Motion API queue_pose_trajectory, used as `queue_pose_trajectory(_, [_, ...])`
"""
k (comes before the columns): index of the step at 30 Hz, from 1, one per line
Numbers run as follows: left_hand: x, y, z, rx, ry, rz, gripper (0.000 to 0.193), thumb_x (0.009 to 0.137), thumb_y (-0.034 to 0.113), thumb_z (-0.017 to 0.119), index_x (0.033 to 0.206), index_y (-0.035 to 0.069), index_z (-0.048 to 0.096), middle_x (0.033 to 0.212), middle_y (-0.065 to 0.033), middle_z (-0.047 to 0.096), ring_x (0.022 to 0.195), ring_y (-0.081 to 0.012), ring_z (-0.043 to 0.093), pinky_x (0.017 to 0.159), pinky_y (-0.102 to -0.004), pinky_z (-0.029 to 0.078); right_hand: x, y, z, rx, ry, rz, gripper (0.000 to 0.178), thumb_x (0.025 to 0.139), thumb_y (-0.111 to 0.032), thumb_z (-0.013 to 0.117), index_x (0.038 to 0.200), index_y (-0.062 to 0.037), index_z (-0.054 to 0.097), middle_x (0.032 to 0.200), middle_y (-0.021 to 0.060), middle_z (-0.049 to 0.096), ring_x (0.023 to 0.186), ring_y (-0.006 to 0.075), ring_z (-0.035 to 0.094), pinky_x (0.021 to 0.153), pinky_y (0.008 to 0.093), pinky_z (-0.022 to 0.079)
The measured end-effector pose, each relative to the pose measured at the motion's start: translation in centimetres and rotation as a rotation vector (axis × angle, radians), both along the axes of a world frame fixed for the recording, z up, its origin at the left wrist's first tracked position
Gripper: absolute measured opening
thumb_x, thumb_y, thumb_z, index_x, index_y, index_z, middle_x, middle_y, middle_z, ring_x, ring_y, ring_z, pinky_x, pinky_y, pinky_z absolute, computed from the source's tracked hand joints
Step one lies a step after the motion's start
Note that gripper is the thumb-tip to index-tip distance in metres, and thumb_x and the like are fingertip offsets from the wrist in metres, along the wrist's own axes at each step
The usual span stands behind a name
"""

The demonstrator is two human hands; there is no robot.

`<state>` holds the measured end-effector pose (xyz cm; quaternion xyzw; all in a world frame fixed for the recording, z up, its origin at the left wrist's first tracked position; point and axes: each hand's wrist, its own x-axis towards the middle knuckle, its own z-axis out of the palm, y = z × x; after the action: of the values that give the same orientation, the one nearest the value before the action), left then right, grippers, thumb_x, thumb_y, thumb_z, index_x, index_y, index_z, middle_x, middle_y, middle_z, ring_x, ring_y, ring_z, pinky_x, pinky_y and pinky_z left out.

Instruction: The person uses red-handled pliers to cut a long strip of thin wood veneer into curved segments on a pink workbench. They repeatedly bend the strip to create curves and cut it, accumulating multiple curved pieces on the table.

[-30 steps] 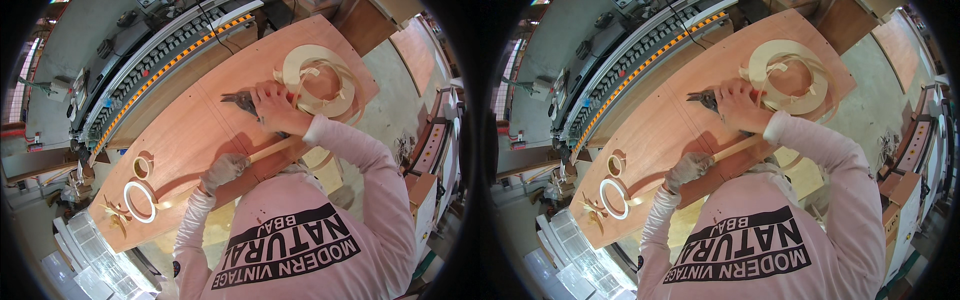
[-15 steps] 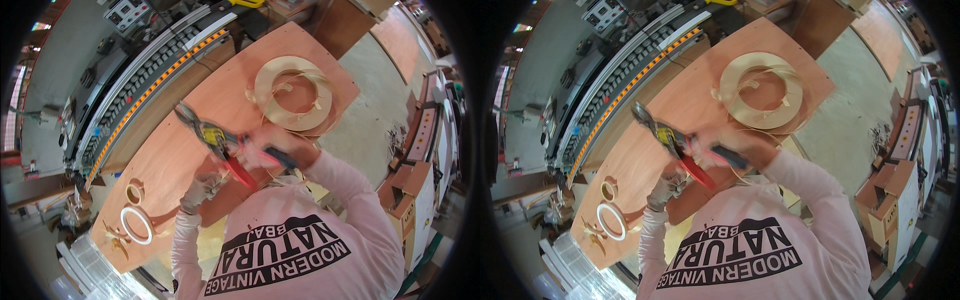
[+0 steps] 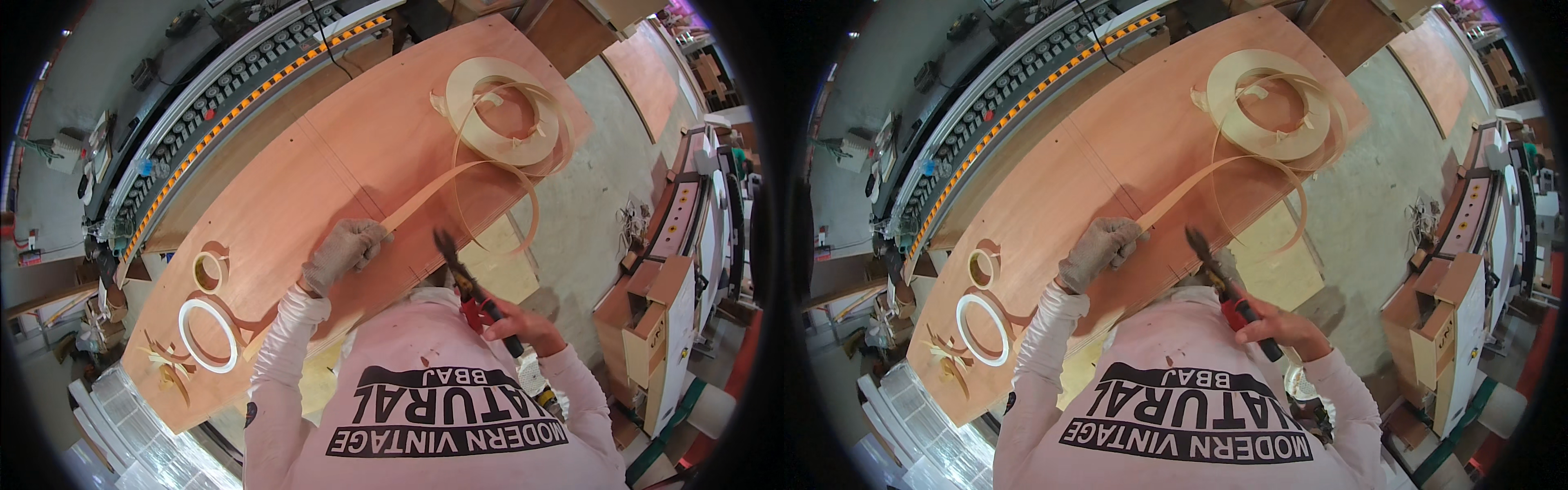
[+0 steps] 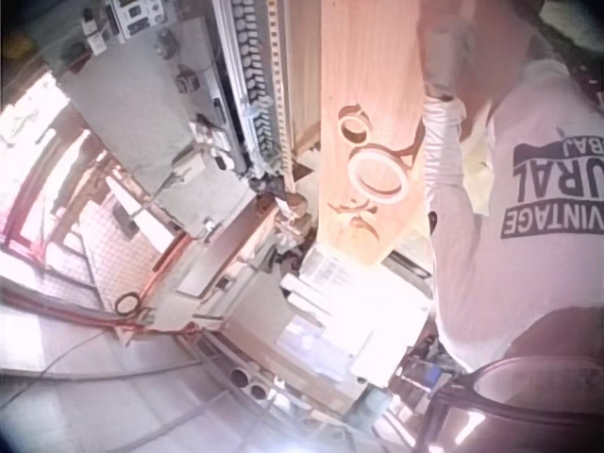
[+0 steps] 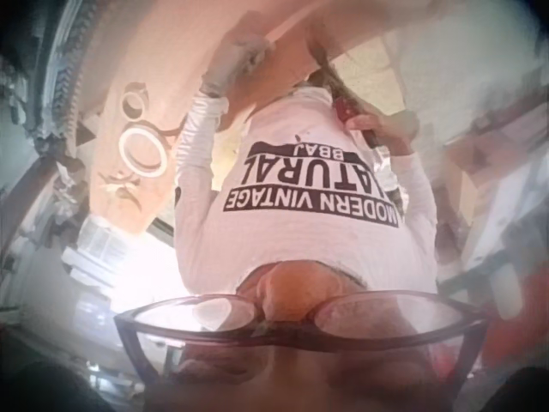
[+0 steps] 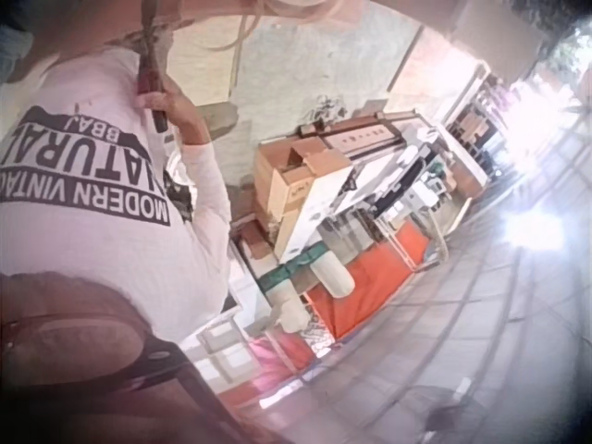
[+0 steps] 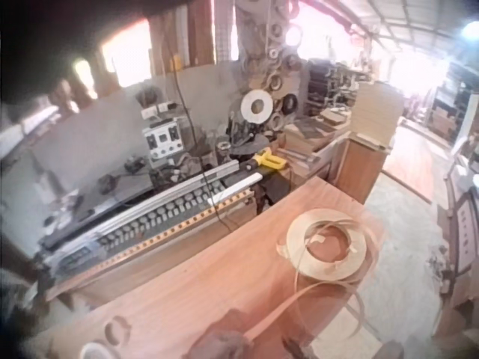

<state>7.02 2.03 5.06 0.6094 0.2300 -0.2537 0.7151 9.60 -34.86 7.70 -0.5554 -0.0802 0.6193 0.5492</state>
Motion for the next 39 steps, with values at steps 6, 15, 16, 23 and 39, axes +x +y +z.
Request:
queue_pose_trajectory(6, [0.7,0.7,2.9,0.190,-0.058,-0.138,0.028,0.103,0.023,0.055,0.100,0.001,0.072,0.065,0.0037,0.052,0.054,-0.0060,0.045,0.049,-0.0248,0.039,-2.7,2.9,0.0,-0.123,-0.198,0.030,0.107,0.074,-0.026,0.074,0.164,-0.0025,0.022,0.126,0.0083,0.061,0.110,0.0184,0.056,0.101,0.0290,0.042])
queue_pose_trajectory(15, [-0.8,-0.1,-0.2,0.117,-0.102,-0.181,0.027,0.105,0.025,0.058,0.102,0.003,0.073,0.066,0.0058,0.049,0.056,-0.0051,0.042,0.050,-0.0237,0.036,-3.2,3.6,-0.6,-0.115,-0.127,0.009,0.060,0.074,-0.024,0.070,0.127,-0.0001,0.058,0.091,0.0007,0.058,0.086,0.0124,0.056,0.078,0.0263,0.044])
queue_pose_trajectory(16, [-0.9,-0.3,-0.4,0.135,-0.102,-0.183,0.027,0.105,0.025,0.058,0.102,0.003,0.073,0.066,0.0061,0.049,0.056,-0.0049,0.042,0.050,-0.0237,0.036,-2.9,3.8,-0.5,-0.101,-0.142,0.020,0.054,0.074,-0.024,0.070,0.121,-0.0004,0.059,0.091,0.0005,0.058,0.086,0.0116,0.055,0.077,0.0261,0.044])
queue_pose_trajectory(23, [-1.1,-1.0,-1.6,0.152,-0.152,-0.172,0.029,0.107,0.027,0.055,0.103,0.003,0.072,0.065,0.0070,0.047,0.056,-0.0045,0.040,0.050,-0.0238,0.035,-2.2,4.9,1.6,-0.140,0.011,-0.086,0.047,0.076,-0.025,0.071,0.115,-0.0026,0.060,0.092,0.0009,0.058,0.087,0.0108,0.054,0.079,0.0244,0.043])
queue_pose_trajectory(39, [-2.7,-0.9,-2.6,0.052,-0.126,-0.165,0.028,0.107,0.023,0.055,0.108,0.000,0.072,0.068,0.0060,0.049,0.059,-0.0053,0.043,0.053,-0.0250,0.039,-2.0,5.9,0.1,-0.096,0.097,-0.128,0.046,0.074,-0.024,0.071,0.114,-0.0011,0.063,0.096,0.0037,0.062,0.090,0.0133,0.058,0.082,0.0244,0.044])
